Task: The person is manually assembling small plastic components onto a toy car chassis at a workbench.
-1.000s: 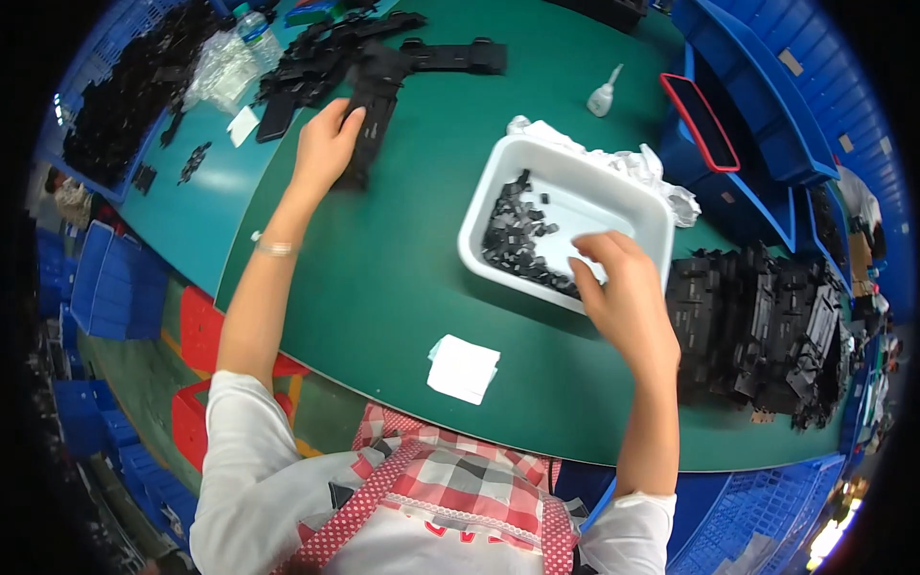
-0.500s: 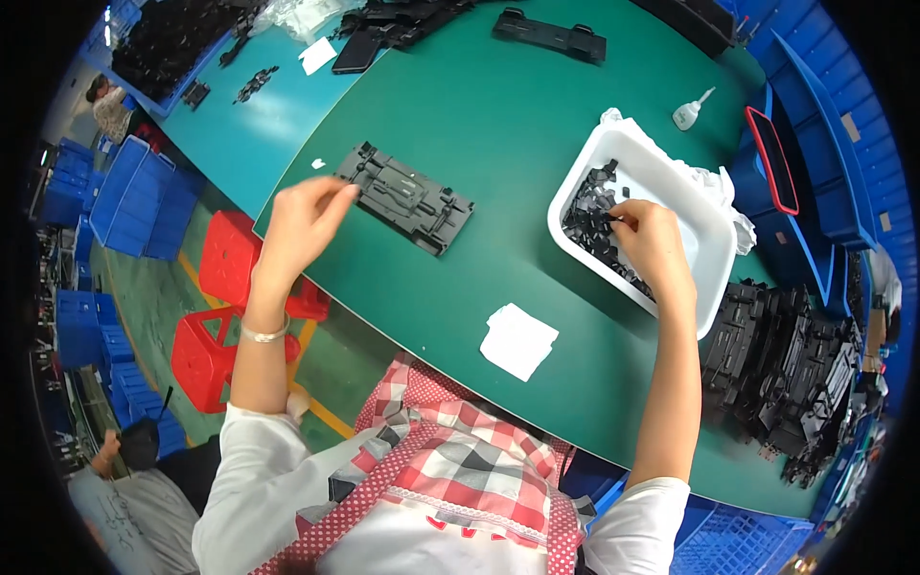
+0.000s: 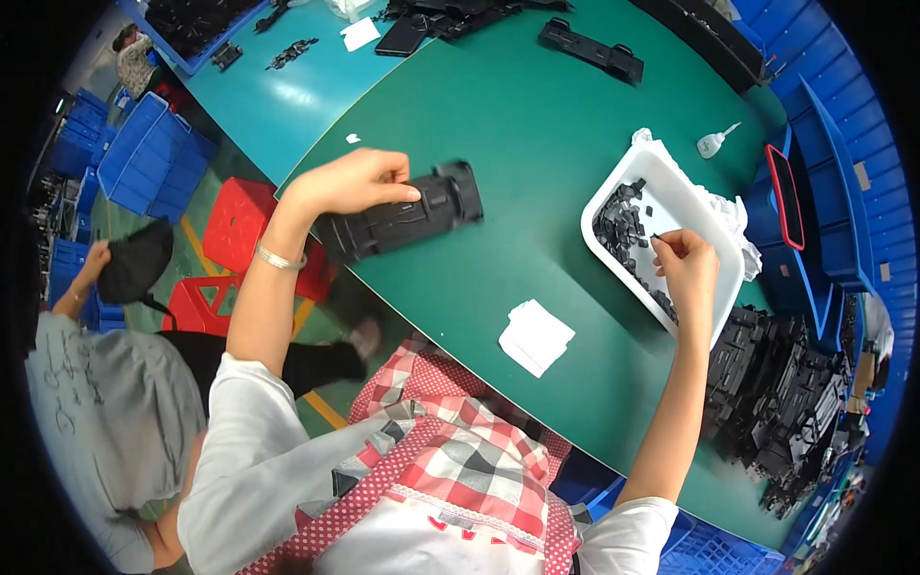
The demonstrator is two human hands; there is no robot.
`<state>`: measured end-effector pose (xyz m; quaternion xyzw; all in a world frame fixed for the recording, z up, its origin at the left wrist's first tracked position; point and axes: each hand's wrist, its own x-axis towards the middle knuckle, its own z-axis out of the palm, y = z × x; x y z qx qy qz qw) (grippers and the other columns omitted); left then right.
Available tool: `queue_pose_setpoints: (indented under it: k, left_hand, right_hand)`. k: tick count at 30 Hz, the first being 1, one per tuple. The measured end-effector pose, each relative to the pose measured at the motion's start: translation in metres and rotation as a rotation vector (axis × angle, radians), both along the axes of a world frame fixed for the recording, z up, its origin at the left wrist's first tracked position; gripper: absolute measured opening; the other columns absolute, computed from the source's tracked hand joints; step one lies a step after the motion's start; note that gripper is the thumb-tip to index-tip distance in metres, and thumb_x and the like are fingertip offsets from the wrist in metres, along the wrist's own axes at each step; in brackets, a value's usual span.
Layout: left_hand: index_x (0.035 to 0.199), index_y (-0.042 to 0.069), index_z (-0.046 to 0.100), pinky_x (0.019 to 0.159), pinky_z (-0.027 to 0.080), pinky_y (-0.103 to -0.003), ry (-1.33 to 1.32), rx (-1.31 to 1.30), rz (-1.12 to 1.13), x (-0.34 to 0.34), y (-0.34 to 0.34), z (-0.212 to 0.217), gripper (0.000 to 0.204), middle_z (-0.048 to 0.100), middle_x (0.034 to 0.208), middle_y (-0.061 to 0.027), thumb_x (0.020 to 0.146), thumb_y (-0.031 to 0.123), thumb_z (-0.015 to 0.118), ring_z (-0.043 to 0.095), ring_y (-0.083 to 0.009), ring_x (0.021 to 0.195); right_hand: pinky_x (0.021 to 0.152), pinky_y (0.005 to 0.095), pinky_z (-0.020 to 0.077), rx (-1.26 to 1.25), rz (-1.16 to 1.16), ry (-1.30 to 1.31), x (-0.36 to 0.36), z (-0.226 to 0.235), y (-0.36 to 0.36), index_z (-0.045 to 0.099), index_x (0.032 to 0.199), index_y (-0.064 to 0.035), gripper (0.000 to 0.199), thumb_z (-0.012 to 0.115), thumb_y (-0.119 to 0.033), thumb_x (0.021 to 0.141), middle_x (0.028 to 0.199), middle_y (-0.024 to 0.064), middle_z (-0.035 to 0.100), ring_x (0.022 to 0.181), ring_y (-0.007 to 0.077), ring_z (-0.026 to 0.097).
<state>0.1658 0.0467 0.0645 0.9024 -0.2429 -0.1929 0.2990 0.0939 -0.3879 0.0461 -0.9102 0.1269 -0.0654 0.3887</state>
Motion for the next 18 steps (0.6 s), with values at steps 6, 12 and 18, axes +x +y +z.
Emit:
queue_pose_setpoints:
  k: [6, 12, 18]
  left_hand:
    - [0.096, 0.001, 0.057, 0.062, 0.046, -0.028, 0.238, -0.645, 0.379, -0.066, 0.006, -0.024, 0.028, 0.060, 0.083, -0.0023, 0.096, 0.028, 0.059, 0.053, -0.0106, 0.071]
    - [0.132, -0.008, 0.041, 0.080, 0.059, -0.047, 0.917, -1.262, 0.492, -0.135, -0.025, -0.017, 0.044, 0.059, 0.115, -0.0306, 0.097, 0.018, 0.038, 0.068, -0.0363, 0.091]
    - [0.128, -0.008, 0.045, 0.081, 0.059, -0.044, 1.020, -1.263, 0.450, -0.154, -0.044, -0.023, 0.045, 0.060, 0.115, -0.0278, 0.095, 0.021, 0.040, 0.068, -0.0348, 0.093]
  right_hand:
    - [0.046, 0.0250, 0.0460, -0.067, 0.020, -0.002, -0.006, 0.005, -0.004, 0.067, 0.076, 0.0030, 0.019, 0.073, -0.014, 0.082, 0.064, 0.0056, 0.065, 0.054, 0.0090, 0.058]
    - [0.061, 0.0245, 0.0488, 0.353, 0.009, -0.097, -0.013, 0.010, 0.009, 0.066, 0.082, 0.0068, 0.013, 0.073, -0.002, 0.077, 0.073, 0.0077, 0.067, 0.065, 0.0128, 0.065]
    - [0.063, 0.0230, 0.0502, 0.408, 0.008, -0.131, -0.020, 0.012, 0.009, 0.068, 0.088, 0.0045, 0.014, 0.074, -0.002, 0.078, 0.075, 0.0077, 0.068, 0.066, 0.0115, 0.064]
